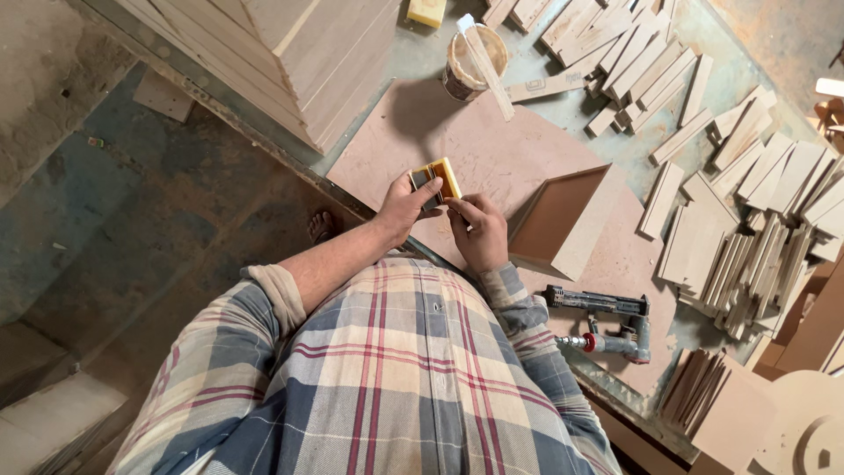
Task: The person assembles a small wooden box by applying glue to thin wooden strips and attaching them to a larger wooden panel. They use a nail gun to secure the pieces together and reload the nail gun with nails from a small container.
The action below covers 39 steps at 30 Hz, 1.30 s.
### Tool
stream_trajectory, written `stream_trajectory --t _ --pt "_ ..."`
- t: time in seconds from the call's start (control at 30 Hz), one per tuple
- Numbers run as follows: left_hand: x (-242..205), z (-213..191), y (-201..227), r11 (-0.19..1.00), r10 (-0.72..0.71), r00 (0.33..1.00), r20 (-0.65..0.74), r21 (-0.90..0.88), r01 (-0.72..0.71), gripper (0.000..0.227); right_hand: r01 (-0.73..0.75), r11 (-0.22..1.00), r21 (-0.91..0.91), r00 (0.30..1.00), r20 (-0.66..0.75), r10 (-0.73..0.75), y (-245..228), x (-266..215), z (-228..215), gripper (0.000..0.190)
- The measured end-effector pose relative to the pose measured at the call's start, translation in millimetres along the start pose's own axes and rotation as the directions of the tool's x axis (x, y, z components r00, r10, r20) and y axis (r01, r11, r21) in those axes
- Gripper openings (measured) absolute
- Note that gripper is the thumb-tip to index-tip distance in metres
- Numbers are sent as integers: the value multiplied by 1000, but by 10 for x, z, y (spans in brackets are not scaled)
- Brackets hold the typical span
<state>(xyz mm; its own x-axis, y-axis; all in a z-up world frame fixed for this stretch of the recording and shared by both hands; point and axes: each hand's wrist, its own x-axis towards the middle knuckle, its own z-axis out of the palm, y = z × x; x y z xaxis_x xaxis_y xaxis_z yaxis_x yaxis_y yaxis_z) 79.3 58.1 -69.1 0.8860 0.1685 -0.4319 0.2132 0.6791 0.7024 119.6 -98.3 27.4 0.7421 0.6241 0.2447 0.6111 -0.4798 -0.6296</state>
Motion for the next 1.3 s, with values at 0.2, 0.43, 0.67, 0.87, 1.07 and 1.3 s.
stream_trajectory --t 0.2,0.43,0.67,0.87,1.07,1.3 --pt "-16 -127 80 984 -8 994 -108 -179 -12 38 18 998 60 998 52 -21 -97 -2 34 23" --pt "-7 -237 -15 996 84 996 -15 -31 -84 41 -159 956 247 987 52 151 51 -48 93 19" --pt "82 -409 -192 986 63 982 175 -162 -35 50 -168 920 354 985 92 144 199 -153 210 34" --pt "171 -400 -288 987 42 973 226 -160 -5 49 -79 960 270 995 81 58 202 -123 131 32" --pt "267 -426 -419 969 40 957 287 -244 33 39 -67 984 168 986 164 39 85 -70 37 42" --pt "501 -440 -427 904 105 892 440 -417 99 30 75 994 74 987 137 -84 127 85 28 40"
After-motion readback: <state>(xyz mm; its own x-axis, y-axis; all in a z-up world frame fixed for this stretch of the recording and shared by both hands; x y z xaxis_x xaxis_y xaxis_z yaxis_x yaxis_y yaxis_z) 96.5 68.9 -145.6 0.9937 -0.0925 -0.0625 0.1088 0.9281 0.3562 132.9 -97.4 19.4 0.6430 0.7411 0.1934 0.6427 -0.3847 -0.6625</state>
